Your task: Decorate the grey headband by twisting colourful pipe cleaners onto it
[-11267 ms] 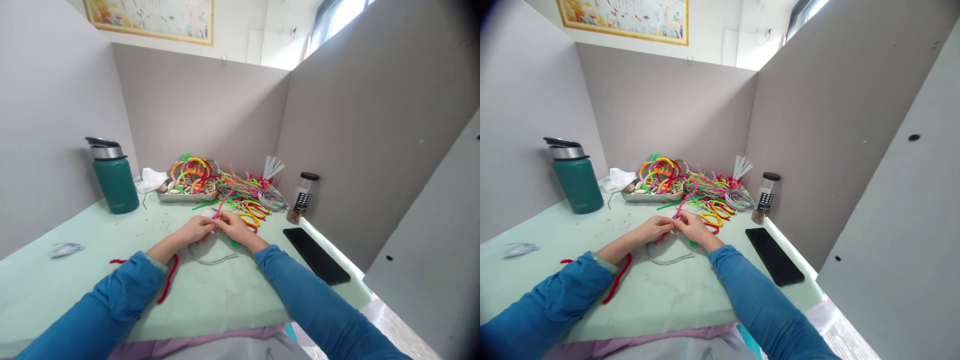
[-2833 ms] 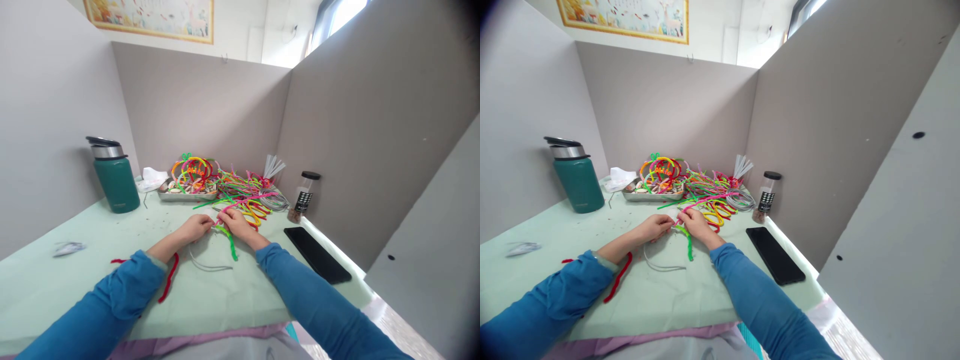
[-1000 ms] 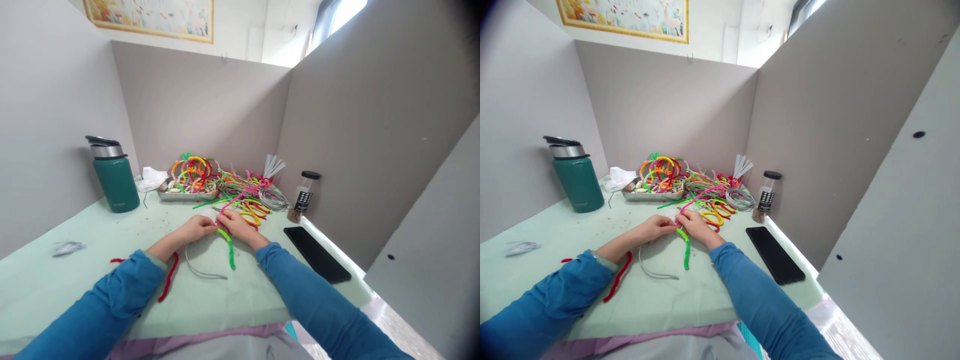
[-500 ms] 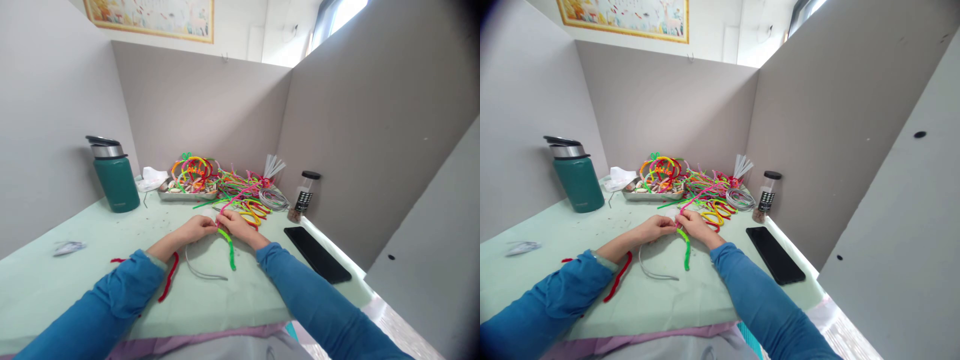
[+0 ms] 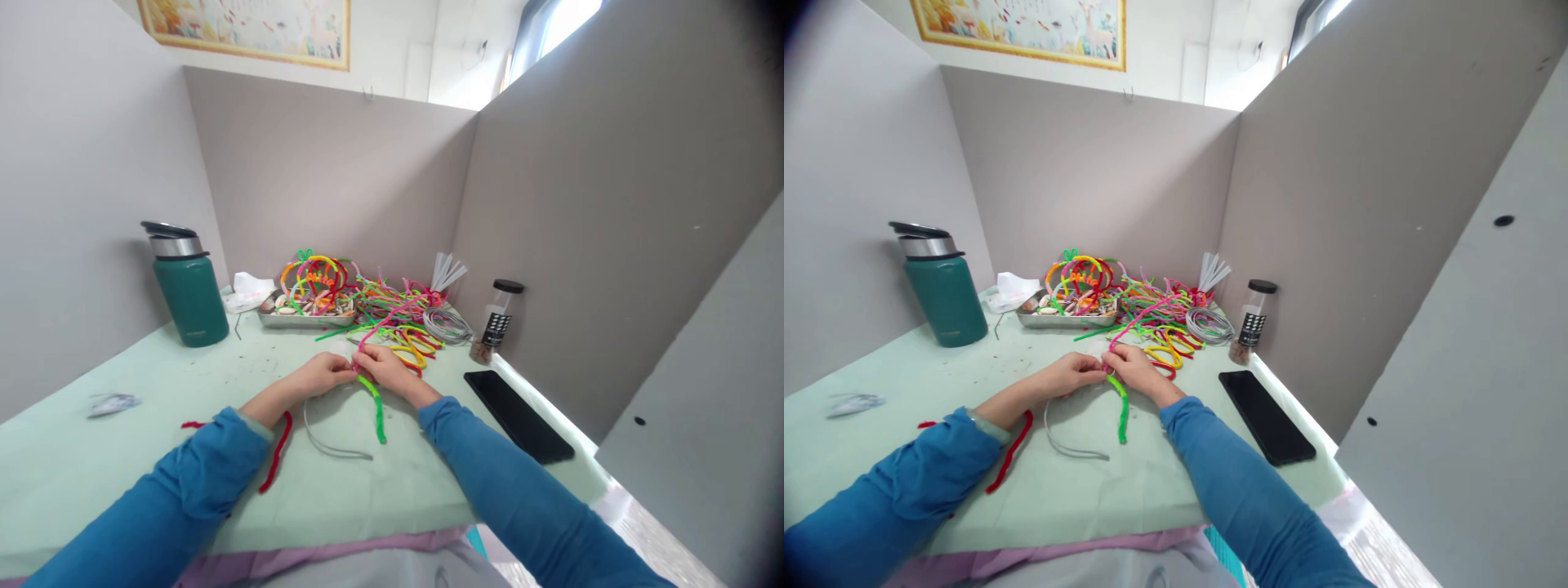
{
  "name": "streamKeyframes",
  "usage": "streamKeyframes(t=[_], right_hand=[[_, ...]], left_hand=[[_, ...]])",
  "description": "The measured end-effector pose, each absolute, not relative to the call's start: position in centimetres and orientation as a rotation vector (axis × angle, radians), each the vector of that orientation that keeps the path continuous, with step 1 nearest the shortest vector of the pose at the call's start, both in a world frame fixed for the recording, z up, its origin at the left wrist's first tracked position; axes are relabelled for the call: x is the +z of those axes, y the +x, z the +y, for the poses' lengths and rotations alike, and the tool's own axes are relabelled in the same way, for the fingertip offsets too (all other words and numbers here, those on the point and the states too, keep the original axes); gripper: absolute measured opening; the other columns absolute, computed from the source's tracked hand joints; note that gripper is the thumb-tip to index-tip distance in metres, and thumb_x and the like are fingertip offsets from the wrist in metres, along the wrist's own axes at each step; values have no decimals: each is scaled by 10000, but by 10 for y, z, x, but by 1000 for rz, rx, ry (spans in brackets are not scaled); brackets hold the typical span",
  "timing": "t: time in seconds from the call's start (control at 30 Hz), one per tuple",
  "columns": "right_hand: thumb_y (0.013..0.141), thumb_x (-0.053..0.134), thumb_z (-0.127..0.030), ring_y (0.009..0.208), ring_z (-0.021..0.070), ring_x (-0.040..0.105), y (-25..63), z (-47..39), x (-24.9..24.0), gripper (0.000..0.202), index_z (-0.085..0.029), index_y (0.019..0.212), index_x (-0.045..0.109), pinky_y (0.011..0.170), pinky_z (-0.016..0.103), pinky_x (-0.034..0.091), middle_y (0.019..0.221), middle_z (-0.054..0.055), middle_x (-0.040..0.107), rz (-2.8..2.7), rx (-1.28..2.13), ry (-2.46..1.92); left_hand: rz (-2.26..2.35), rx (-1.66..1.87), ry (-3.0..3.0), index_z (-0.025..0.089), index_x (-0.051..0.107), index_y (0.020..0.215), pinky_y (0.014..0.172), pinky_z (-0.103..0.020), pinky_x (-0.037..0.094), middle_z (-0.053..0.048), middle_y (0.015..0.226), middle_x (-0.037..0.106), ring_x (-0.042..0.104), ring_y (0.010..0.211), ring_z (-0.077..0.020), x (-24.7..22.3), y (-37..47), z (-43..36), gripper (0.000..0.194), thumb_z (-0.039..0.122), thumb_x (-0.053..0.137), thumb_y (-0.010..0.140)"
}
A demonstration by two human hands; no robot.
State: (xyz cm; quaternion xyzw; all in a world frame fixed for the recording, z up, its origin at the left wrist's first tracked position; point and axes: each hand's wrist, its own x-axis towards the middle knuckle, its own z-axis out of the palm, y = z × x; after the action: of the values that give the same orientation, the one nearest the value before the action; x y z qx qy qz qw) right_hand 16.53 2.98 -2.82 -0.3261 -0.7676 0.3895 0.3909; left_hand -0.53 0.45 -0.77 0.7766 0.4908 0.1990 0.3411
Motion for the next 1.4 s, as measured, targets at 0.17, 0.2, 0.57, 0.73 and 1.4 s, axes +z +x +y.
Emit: streamKeyframes(t=[0.17,0.2,0.57,0.73,1.4], right_hand=[[817,469,-407,461,74,380,166,32,-30,299,-160,650,458,435,201,301,532,-40,435,-1962,974,-827],[817,468,-408,464,76,382,166,32,-31,299,-160,650,456,437,202,302,535,-39,435,-1964,971,-826],[813,468,-394,472,75,370,165,29,-27,286,-158,651,459,444,201,289,530,-44,412,-1982,943,-869],[813,463,-384,479,77,385,165,30,-28,274,-156,659,466,451,201,302,544,-40,428,-1984,953,-851],[810,467,-394,503,81,361,165,30,-29,286,-161,645,449,467,202,280,550,-40,408,-2017,888,-865]], left_hand=[[1300,526,2044,158,521,695,392,-201,232,59,510,368,307,405,-58,-5,-4,3,450,606,476,684],[1302,529,2043,158,521,693,395,-202,232,59,508,368,306,407,-59,-5,-4,3,453,609,476,681],[1299,544,2080,160,525,667,428,-210,243,51,513,384,315,438,-70,-5,-3,2,440,596,470,683],[1301,569,2155,156,544,660,455,-213,256,42,527,417,334,465,-77,-8,-4,5,414,560,463,702],[1338,552,2111,162,514,616,443,-206,231,37,513,398,322,481,-82,-8,-4,4,437,594,477,669]])
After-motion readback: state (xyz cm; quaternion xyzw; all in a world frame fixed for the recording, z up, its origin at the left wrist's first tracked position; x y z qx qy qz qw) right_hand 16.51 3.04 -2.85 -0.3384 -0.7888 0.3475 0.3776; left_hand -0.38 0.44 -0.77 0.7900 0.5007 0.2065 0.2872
